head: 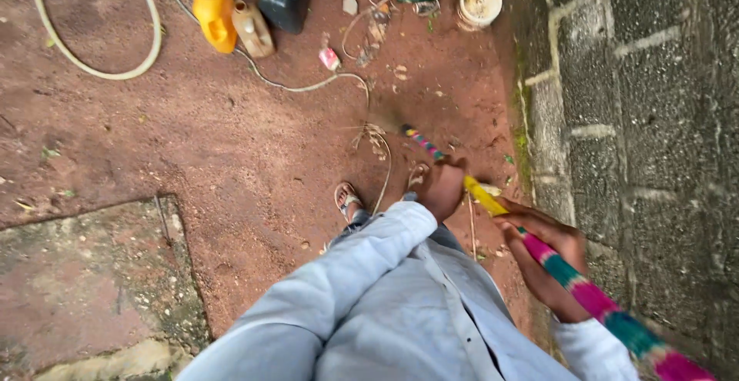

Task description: Sweep debris and leaves from a dirt yard area using a broom.

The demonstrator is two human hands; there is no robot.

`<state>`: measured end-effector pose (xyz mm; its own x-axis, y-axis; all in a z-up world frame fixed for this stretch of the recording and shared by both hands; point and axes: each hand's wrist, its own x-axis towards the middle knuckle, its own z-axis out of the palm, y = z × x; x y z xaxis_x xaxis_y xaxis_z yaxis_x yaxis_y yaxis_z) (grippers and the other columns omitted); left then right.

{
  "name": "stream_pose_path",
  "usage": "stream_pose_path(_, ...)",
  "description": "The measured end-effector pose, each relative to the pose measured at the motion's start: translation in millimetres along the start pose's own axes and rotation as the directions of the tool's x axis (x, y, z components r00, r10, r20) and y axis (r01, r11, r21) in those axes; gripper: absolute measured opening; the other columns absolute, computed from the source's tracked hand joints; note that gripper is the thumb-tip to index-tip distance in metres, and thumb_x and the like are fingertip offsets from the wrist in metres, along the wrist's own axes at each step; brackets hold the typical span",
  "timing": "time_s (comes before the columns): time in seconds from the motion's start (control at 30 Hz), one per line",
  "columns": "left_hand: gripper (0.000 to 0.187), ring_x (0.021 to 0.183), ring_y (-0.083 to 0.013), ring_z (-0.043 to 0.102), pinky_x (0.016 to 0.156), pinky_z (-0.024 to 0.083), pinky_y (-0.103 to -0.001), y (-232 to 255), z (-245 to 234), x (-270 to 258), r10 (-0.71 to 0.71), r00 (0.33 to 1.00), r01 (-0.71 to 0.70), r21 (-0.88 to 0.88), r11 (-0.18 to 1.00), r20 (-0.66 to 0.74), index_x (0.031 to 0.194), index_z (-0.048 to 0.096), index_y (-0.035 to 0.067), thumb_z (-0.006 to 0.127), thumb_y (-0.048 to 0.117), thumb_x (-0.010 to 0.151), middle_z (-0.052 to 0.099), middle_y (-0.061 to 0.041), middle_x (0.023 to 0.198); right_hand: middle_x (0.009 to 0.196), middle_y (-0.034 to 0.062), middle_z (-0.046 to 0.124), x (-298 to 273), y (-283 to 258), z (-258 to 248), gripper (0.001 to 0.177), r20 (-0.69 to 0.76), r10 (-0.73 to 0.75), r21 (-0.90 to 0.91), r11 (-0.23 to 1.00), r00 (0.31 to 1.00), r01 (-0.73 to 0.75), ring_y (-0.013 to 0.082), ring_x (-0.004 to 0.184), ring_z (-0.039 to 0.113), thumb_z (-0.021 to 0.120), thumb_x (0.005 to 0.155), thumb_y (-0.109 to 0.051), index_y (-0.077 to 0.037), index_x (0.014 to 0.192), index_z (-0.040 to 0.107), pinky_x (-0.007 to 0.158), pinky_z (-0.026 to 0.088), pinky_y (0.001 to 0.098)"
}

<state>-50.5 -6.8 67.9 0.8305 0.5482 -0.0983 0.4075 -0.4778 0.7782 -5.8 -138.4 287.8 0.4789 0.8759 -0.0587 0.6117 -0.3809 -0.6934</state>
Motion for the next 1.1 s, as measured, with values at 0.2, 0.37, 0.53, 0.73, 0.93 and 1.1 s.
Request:
stream_pose_path(0.2, 0.014, 0.084, -0.0439, 0.07, 0.069, 0.057, -0.052, -69, 55, 66, -0.021, 0.999, 0.024, -0.062, 0.998, 0.05, 0.107, 0.065, 0.005, 0.056, 0.01, 0.097, 0.069, -0.025, 0.091, 0.126, 0.0205, 0.072, 50, 7, 41, 0.017, 0.041, 0.102, -0.126, 0.987, 0.994, -0.096, 0.0276, 0.089, 0.077, 0.072, 0.088, -0.006, -0.002, 0.104, 0.077, 0.08, 0.062, 0.0378)
stream_pose_path(0.37, 0.01, 0.089, -0.043, 0.07, 0.074, 0.056, -0.051, -73, 38, 33, -0.071, 0.996, 0.069, -0.028, 0.997, -0.058, 0.096, 0.069, 0.006, 0.063, 0.008, 0.088, 0.071, -0.023, 0.093, 0.119, 0.0188, 0.077, 45, 65, 51, 0.016, 0.083, -0.04, 0.143, 0.989, 0.996, 0.028, 0.0299, 0.109, 0.073, 0.073, 0.091, -0.005, -0.004, 0.106, 0.078, 0.094, 0.058, 0.0383)
stream_pose_path(0.53, 0.015, 0.091, -0.0408, 0.071, 0.076, 0.058, -0.049, -36, 29, 39, -0.051, 0.994, 0.055, 0.049, 0.997, -0.092, 0.095, 0.068, 0.004, 0.062, 0.001, 0.081, 0.071, -0.022, 0.096, 0.124, 0.0185, 0.074, 34, 20, 10, 0.02, 0.014, -0.122, 0.038, 0.992, 0.992, 0.121, 0.0278, 0.117, 0.073, 0.067, 0.09, -0.001, -0.004, 0.107, 0.077, 0.1, 0.056, 0.0355)
stream_pose_path(0.73, 0.013, 0.089, -0.0426, 0.071, 0.074, 0.056, -0.052, -82, 59, 105, -0.072, 0.997, 0.07, 0.077, 0.995, 0.035, 0.1, 0.066, 0.006, 0.062, 0.014, 0.091, 0.07, -0.023, 0.095, 0.114, 0.0154, 0.078, 80, 90, 34, 0.021, 0.089, 0.062, 0.056, 0.996, 0.994, -0.068, 0.0241, 0.095, 0.076, 0.068, 0.09, -0.004, -0.004, 0.109, 0.078, 0.082, 0.059, 0.0337)
stream_pose_path(0.93, 0.013, 0.087, -0.0429, 0.07, 0.072, 0.057, -0.052, -10, 41, 101, -0.114, 0.974, 0.123, 0.035, 0.992, -0.198, 0.098, 0.066, 0.003, 0.06, 0.003, 0.086, 0.069, -0.025, 0.097, 0.13, 0.0187, 0.073, 88, 98, -34, 0.018, 0.097, -0.229, 0.196, 0.958, 0.969, 0.207, 0.0286, 0.113, 0.073, 0.067, 0.096, -0.003, -0.003, 0.111, 0.076, 0.096, 0.055, 0.0389)
stream_pose_path(1.1, 0.017, 0.087, -0.044, 0.07, 0.074, 0.057, -0.053, 7, 58, 160, 0.028, 0.997, -0.024, 0.049, 0.999, -0.069, 0.1, 0.065, 0.003, 0.06, 0.003, 0.083, 0.07, -0.025, 0.096, 0.121, 0.0149, 0.075, 116, 87, -65, 0.019, 0.076, 0.103, -0.06, 0.993, 0.992, -0.099, 0.0243, 0.102, 0.076, 0.068, 0.092, -0.01, -0.009, 0.107, 0.08, 0.085, 0.061, 0.0363)
